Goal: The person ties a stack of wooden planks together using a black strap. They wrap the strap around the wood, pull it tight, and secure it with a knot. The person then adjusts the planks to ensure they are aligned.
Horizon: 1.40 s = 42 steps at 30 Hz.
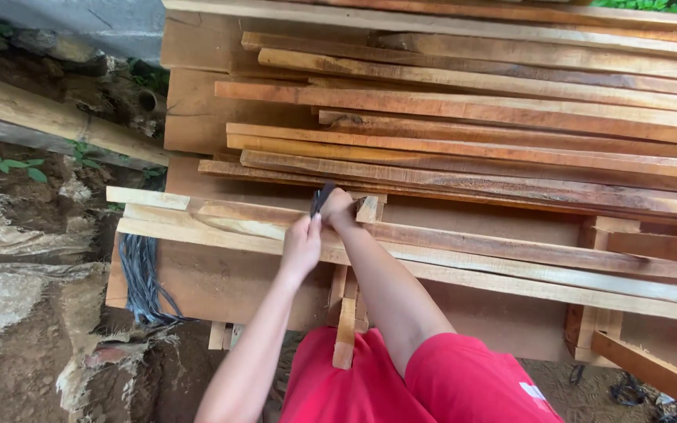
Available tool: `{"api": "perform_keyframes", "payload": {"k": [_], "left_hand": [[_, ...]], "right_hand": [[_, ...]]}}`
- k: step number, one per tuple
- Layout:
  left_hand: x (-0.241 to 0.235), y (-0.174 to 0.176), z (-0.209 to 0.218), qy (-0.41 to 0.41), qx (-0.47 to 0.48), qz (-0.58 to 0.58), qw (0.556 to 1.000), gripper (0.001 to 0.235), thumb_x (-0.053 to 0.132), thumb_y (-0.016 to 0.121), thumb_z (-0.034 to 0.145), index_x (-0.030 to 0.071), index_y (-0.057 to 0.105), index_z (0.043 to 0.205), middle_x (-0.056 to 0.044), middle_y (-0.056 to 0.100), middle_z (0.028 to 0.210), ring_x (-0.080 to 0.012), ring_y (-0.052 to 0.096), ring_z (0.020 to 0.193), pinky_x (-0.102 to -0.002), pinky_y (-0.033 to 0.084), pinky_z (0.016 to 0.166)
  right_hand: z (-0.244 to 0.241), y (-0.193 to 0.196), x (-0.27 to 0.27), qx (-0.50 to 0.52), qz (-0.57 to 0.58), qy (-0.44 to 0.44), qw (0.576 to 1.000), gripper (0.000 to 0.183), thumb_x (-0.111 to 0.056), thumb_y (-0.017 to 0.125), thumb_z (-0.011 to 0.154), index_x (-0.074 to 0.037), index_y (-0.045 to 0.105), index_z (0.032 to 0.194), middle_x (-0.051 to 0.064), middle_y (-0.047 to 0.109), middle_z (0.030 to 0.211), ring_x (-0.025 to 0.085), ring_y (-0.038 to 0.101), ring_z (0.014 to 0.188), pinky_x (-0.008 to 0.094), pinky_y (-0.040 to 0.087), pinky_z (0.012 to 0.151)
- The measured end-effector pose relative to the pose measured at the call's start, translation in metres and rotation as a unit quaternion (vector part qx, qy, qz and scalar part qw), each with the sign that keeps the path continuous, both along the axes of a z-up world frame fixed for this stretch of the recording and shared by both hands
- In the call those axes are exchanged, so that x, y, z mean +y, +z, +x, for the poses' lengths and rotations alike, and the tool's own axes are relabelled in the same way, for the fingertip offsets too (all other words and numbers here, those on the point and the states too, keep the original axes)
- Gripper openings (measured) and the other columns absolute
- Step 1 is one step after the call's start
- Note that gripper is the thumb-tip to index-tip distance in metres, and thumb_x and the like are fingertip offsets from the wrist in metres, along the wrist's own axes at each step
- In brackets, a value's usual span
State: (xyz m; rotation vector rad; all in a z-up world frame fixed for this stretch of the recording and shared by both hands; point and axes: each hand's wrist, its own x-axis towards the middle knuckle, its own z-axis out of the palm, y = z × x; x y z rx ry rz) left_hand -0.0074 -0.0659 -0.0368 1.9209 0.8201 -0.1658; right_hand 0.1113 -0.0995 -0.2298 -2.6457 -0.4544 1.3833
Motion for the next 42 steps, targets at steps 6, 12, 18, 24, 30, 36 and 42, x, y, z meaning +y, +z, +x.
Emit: {"api": "perform_keyframes", "payload": {"k": [6, 12, 18, 24, 30, 36, 42], "left_hand": [[0.003, -0.039, -0.039, 0.018, -0.118, -0.001, 0.993, 0.032, 0.024, 0.052, 0.109, 0.005, 0.074, 0.096, -0.018, 0.074, 0.088, -0.0301, 0.072, 0.093, -0.045, 0.055, 0.085], [0.022, -0.053, -0.053, -0.158, -0.226, 0.234, 0.933, 0.072, 0.025, 0.081, 0.084, -0.002, 0.053, 0.145, -0.023, 0.057, 0.144, -0.0472, 0.044, 0.138, -0.058, 0.032, 0.117], [0.03, -0.096, -0.053, -0.157, -0.119, 0.374, 0.906, 0.029, 0.034, 0.061, 0.102, 0.039, 0.068, 0.13, 0.016, 0.061, 0.14, -0.0217, 0.043, 0.142, -0.051, 0.016, 0.12], [0.027, -0.121, -0.016, 0.01, -0.111, 0.243, 0.964, 0.024, 0.044, 0.066, 0.104, 0.024, 0.074, 0.094, 0.01, 0.075, 0.103, -0.0084, 0.061, 0.118, -0.043, 0.017, 0.118], [0.028, -0.114, -0.018, 0.012, -0.066, 0.101, 0.993, 0.027, 0.04, 0.056, 0.108, 0.021, 0.066, 0.09, 0.004, 0.068, 0.129, -0.0127, 0.051, 0.137, -0.05, 0.005, 0.125], [0.019, -0.103, -0.026, -0.063, -0.118, 0.157, 0.978, 0.03, 0.036, 0.053, 0.108, 0.024, 0.061, 0.082, 0.006, 0.07, 0.1, -0.0102, 0.056, 0.129, -0.048, 0.011, 0.124], [0.016, -0.098, -0.031, -0.08, -0.16, 0.147, 0.973, 0.03, 0.033, 0.051, 0.109, 0.022, 0.06, 0.082, 0.004, 0.066, 0.083, -0.0146, 0.06, 0.113, -0.045, 0.022, 0.116]], "right_hand": [[-0.024, 0.04, 0.003, -0.149, -0.026, 0.222, 0.963, 0.034, -0.016, 0.045, 0.101, -0.016, 0.077, 0.114, 0.001, 0.074, 0.099, 0.019, 0.074, 0.1, 0.038, 0.064, 0.079], [-0.008, 0.057, -0.012, 0.064, 0.111, -0.163, 0.978, 0.037, -0.035, 0.053, 0.104, -0.012, 0.072, 0.126, 0.014, 0.076, 0.117, 0.031, 0.071, 0.116, 0.05, 0.06, 0.092], [-0.005, 0.057, -0.013, 0.041, 0.111, -0.072, 0.99, 0.041, -0.031, 0.045, 0.105, -0.01, 0.073, 0.125, 0.012, 0.075, 0.119, 0.032, 0.07, 0.118, 0.046, 0.061, 0.093], [-0.006, -0.04, -0.007, 0.057, 0.113, -0.174, 0.977, 0.032, -0.045, 0.06, 0.098, -0.024, 0.077, 0.116, 0.002, 0.078, 0.106, 0.023, 0.074, 0.109, 0.043, 0.061, 0.088], [-0.005, 0.032, -0.008, 0.086, 0.116, -0.171, 0.975, 0.037, -0.041, 0.052, 0.103, -0.017, 0.078, 0.113, 0.01, 0.079, 0.106, 0.027, 0.074, 0.109, 0.041, 0.061, 0.088], [0.004, 0.091, -0.001, 0.068, 0.029, 0.152, 0.986, 0.052, -0.033, 0.03, 0.107, -0.01, 0.071, 0.131, 0.01, 0.073, 0.127, 0.027, 0.065, 0.127, 0.037, 0.059, 0.103], [0.004, 0.044, -0.004, 0.023, 0.038, 0.118, 0.992, 0.038, -0.023, 0.039, 0.107, -0.014, 0.075, 0.112, -0.004, 0.077, 0.104, 0.011, 0.074, 0.104, 0.029, 0.062, 0.091]]}}
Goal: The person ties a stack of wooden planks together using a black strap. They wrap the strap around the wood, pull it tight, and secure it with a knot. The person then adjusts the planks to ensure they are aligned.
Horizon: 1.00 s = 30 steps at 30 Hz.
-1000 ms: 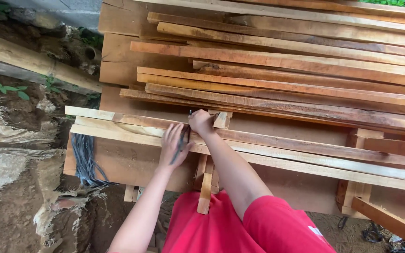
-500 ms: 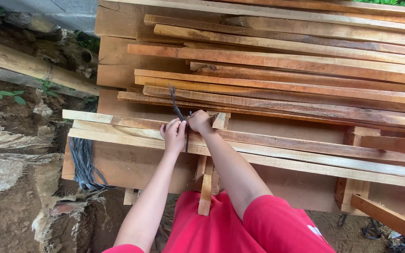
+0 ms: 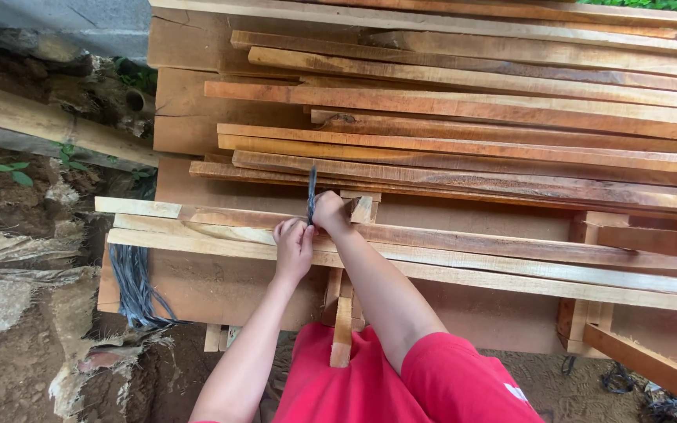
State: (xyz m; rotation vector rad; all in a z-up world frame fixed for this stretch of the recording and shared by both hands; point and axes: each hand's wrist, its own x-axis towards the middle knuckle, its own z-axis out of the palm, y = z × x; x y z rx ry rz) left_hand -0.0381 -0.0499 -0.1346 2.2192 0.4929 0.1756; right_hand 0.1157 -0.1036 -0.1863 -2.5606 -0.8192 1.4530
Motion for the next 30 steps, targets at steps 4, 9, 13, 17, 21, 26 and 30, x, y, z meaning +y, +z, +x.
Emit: {"api": "perform_keyframes", "payload": {"k": [4, 9, 13, 17, 21, 26, 30], "left_hand": [[0.004, 0.002, 0.0, -0.005, 0.004, 0.005, 1.0, 0.029, 0.033, 0.053, 0.108, 0.023, 0.062, 0.083, 0.004, 0.068, 0.083, -0.0154, 0.062, 0.111, -0.044, 0.023, 0.115], [0.001, 0.018, 0.0, 0.11, 0.048, -0.133, 0.984, 0.025, 0.031, 0.061, 0.107, 0.016, 0.071, 0.089, -0.007, 0.073, 0.084, -0.0308, 0.067, 0.105, -0.044, 0.035, 0.116], [0.008, 0.052, 0.026, 0.188, 0.083, -0.142, 0.968, 0.027, 0.036, 0.067, 0.103, 0.017, 0.079, 0.089, -0.007, 0.077, 0.085, -0.0287, 0.073, 0.095, -0.041, 0.05, 0.095], [0.034, 0.026, 0.045, 0.193, 0.096, -0.053, 0.975, 0.024, 0.039, 0.078, 0.091, 0.018, 0.078, 0.079, -0.008, 0.073, 0.071, -0.0324, 0.073, 0.082, -0.041, 0.054, 0.077], [0.049, 0.006, 0.061, 0.205, 0.174, -0.056, 0.962, 0.027, 0.046, 0.076, 0.086, 0.02, 0.079, 0.079, -0.005, 0.074, 0.074, -0.0333, 0.072, 0.087, -0.039, 0.054, 0.08], [0.05, 0.021, 0.076, 0.189, 0.22, -0.034, 0.956, 0.023, 0.049, 0.075, 0.084, 0.027, 0.08, 0.077, 0.002, 0.074, 0.071, -0.0287, 0.072, 0.087, -0.036, 0.055, 0.08], [0.045, 0.03, 0.085, 0.125, 0.226, 0.0, 0.966, 0.026, 0.051, 0.074, 0.085, 0.026, 0.08, 0.08, 0.0, 0.075, 0.074, -0.0306, 0.073, 0.088, -0.039, 0.057, 0.078]], "right_hand": [[-0.008, -0.029, 0.0, 0.23, 0.158, -0.485, 0.829, 0.043, -0.016, 0.038, 0.106, 0.006, 0.074, 0.118, 0.024, 0.074, 0.118, 0.028, 0.064, 0.126, 0.04, 0.049, 0.111], [-0.034, -0.027, -0.017, 0.031, 0.217, -0.397, 0.891, 0.017, -0.048, 0.07, 0.095, -0.036, 0.081, 0.092, -0.009, 0.075, 0.072, 0.013, 0.075, 0.083, 0.027, 0.059, 0.075], [-0.035, 0.006, -0.022, 0.019, 0.318, -0.416, 0.852, 0.016, -0.03, 0.074, 0.093, -0.03, 0.081, 0.079, -0.01, 0.071, 0.059, 0.007, 0.071, 0.066, 0.022, 0.056, 0.067], [-0.028, -0.001, -0.014, 0.048, 0.266, -0.43, 0.861, 0.01, -0.032, 0.081, 0.086, -0.026, 0.078, 0.094, -0.01, 0.07, 0.056, 0.003, 0.068, 0.063, 0.019, 0.054, 0.065], [-0.029, 0.033, -0.019, 0.071, 0.315, -0.471, 0.821, 0.006, -0.015, 0.081, 0.082, -0.01, 0.077, 0.083, 0.002, 0.07, 0.057, 0.008, 0.061, 0.057, 0.021, 0.049, 0.057], [-0.035, 0.031, -0.028, 0.006, 0.341, -0.385, 0.858, 0.022, -0.036, 0.071, 0.094, -0.018, 0.08, 0.084, 0.003, 0.075, 0.069, 0.021, 0.073, 0.075, 0.033, 0.057, 0.074], [-0.041, 0.0, -0.032, 0.001, 0.359, -0.341, 0.869, 0.008, -0.024, 0.073, 0.09, -0.023, 0.08, 0.094, -0.003, 0.074, 0.071, 0.014, 0.072, 0.076, 0.031, 0.058, 0.073]]}}
